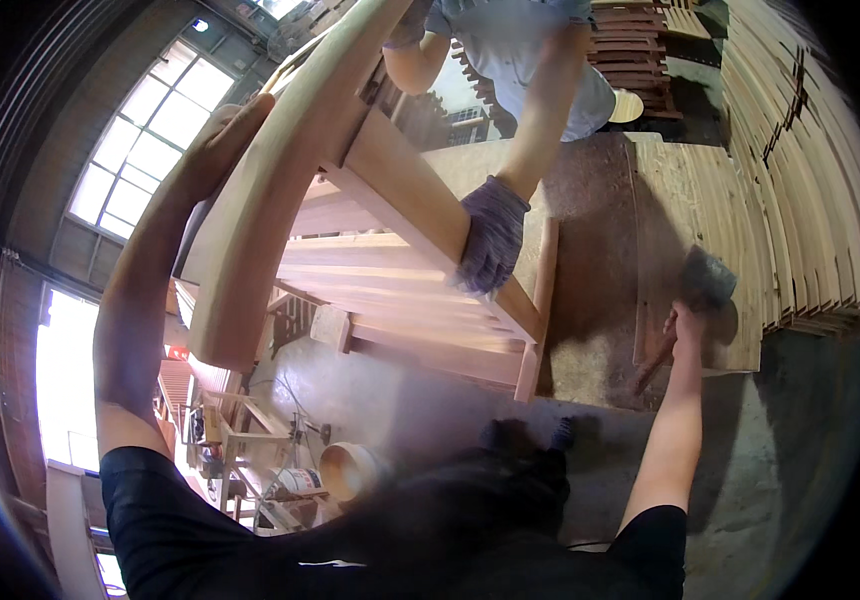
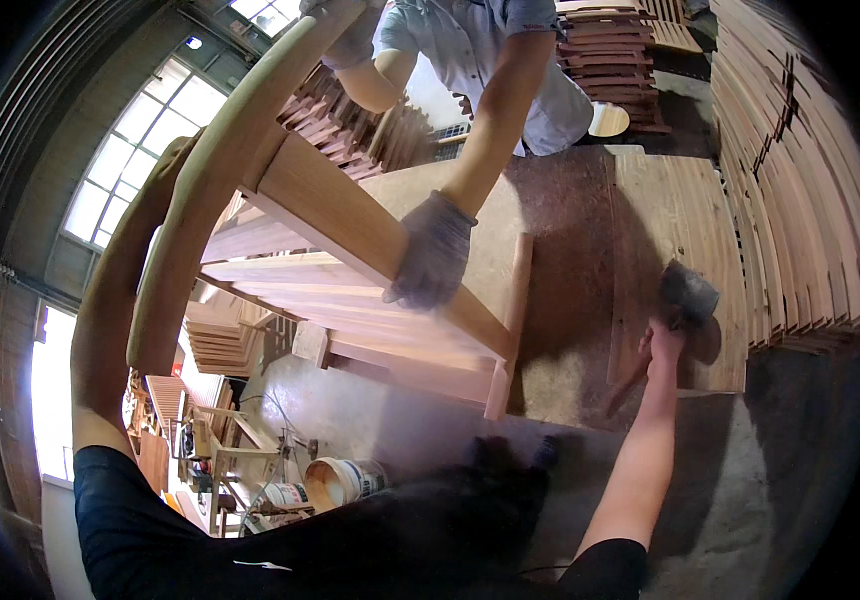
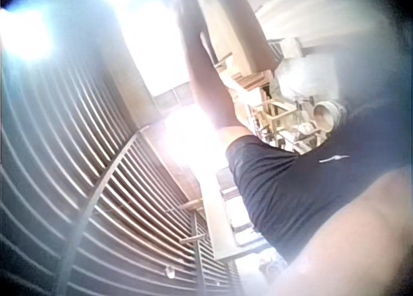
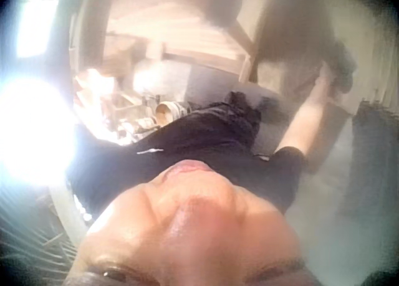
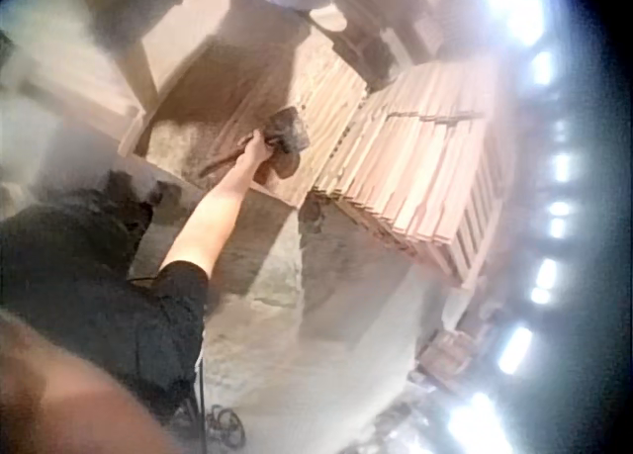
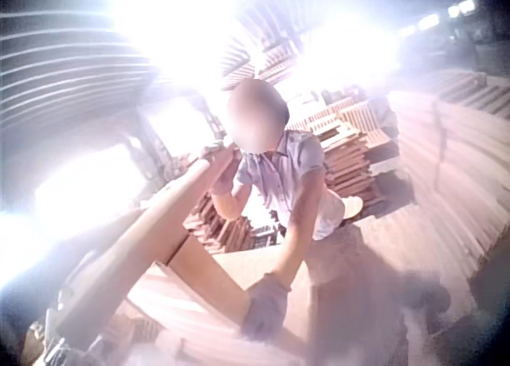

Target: The person assembles a wooden chair by fitting the backrest slats into the frame and securing them with a rubber mallet. They repeatedly lift, align, and hammer the components into place on a workbench in a workshop.

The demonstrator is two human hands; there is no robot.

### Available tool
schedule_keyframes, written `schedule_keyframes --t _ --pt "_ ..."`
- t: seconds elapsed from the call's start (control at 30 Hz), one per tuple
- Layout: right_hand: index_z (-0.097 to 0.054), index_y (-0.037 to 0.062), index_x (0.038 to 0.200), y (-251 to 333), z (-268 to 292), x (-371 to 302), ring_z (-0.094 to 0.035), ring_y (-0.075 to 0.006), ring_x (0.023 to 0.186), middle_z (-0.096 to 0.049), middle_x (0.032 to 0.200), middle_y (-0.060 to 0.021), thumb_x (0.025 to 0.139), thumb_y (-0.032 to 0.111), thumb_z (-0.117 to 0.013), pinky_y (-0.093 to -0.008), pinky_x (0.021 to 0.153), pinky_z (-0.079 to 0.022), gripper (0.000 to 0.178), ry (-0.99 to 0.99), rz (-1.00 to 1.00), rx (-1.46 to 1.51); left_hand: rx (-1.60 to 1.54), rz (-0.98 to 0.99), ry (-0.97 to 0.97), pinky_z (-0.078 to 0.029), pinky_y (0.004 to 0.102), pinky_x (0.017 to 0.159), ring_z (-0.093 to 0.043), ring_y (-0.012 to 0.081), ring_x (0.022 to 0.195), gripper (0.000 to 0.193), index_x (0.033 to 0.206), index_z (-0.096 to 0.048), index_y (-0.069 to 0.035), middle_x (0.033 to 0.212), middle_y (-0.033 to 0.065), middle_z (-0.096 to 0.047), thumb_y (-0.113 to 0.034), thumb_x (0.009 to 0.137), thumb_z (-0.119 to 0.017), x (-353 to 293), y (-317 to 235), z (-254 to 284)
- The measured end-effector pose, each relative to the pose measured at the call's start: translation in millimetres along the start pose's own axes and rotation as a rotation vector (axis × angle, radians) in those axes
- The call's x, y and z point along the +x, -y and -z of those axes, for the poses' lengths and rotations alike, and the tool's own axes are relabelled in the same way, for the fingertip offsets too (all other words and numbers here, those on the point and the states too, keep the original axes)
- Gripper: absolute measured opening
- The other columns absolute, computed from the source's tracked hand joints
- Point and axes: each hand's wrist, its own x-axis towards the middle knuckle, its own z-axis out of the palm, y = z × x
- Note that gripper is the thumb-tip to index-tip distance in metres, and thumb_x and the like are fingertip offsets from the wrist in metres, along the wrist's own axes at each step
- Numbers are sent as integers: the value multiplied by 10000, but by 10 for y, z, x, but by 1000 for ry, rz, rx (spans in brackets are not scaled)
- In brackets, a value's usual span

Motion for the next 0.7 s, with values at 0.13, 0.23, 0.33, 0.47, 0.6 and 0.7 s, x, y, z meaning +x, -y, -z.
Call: schedule_keyframes --t 0.13,0.23,0.33,0.47,0.6,0.7 --pt "-522 100 558 67 -177 -426 -541 -200 464 -520 510 -60 820 176 -661 -354 440 -416 306 -28 14 -187 -31 43 -7 -472 295 721 -605 113 793 631 1051 -722 14 850 73 -685 -558 1026 -459 -123 5 -56" --pt "-527 67 648 -58 -81 -732 -519 -216 409 -534 535 -71 763 129 -665 -357 422 -418 190 -115 36 -94 34 -87 -21 -466 282 595 -567 89 611 629 821 -705 11 630 47 -612 -479 1073 -400 94 -37 -43" --pt "-498 25 924 366 -535 -1653 -521 -151 421 -534 649 -54 810 22 -659 -309 374 -408 198 100 377 -35 223 -69 3 -445 377 859 -597 257 947 585 1051 -678 18 985 178 -648 -495 1055 -398 -113 60 54" --pt "-545 60 974 1599 -768 -2405 -521 -99 507 -564 714 -41 863 117 -759 -264 460 -419 248 155 750 -86 396 -64 -44 -441 423 914 -617 335 994 646 1064 -685 6 1046 220 -662 -569 1020 -395 -31 168 60" --pt "-630 22 1066 2970 -1046 -2905 -662 -232 715 -690 954 -108 880 162 -734 -360 626 -508 255 50 1443 -613 298 -49 -79 -450 441 888 -641 314 975 671 1014 -684 49 1035 230 -687 -559 1018 -399 2 120 30" --pt "-642 35 1195 3859 -1365 -3528 -628 -354 1090 -679 1180 -161 841 147 -769 -386 925 -498 392 -298 2138 -1377 166 -26 20 -464 449 885 -651 326 943 672 1044 -687 66 981 246 -690 -543 1019 -402 44 -3 -19"
